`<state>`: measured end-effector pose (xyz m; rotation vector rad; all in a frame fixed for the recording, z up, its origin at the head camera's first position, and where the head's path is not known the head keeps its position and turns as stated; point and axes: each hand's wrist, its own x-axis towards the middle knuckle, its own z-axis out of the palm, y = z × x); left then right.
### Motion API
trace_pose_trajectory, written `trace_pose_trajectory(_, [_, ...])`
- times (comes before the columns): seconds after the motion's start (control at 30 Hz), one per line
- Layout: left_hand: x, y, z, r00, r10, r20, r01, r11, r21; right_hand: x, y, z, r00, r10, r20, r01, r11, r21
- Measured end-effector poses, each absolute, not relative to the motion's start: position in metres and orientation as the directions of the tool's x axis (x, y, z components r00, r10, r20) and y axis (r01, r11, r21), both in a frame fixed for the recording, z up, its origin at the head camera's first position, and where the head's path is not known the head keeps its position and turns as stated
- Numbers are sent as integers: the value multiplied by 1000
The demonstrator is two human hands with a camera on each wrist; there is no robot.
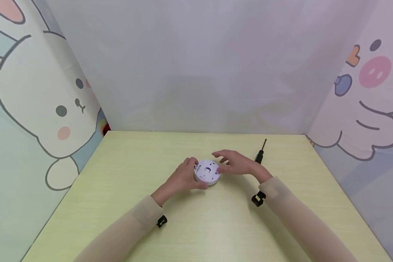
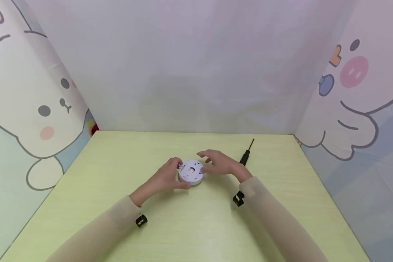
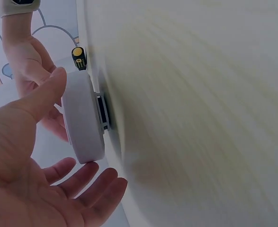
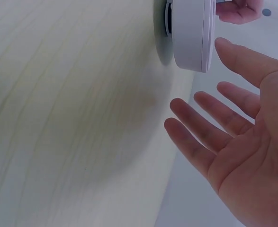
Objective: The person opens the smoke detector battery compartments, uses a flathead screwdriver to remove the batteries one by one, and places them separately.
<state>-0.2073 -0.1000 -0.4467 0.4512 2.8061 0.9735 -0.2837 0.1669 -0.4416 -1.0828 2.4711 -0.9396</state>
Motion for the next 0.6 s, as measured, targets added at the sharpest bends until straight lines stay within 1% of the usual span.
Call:
trace_pose_trajectory(0.23, [-211,-100,-451,-939,344,-28,254,745,617,-289,163,-443,-663,-747,-59,-524,519,-675])
trace_pose_trajectory(0.6, [-221,-100,-454,-925,377,-58,267,748,608,-286,154,-442,-657,-748,-93,-497,523,-693])
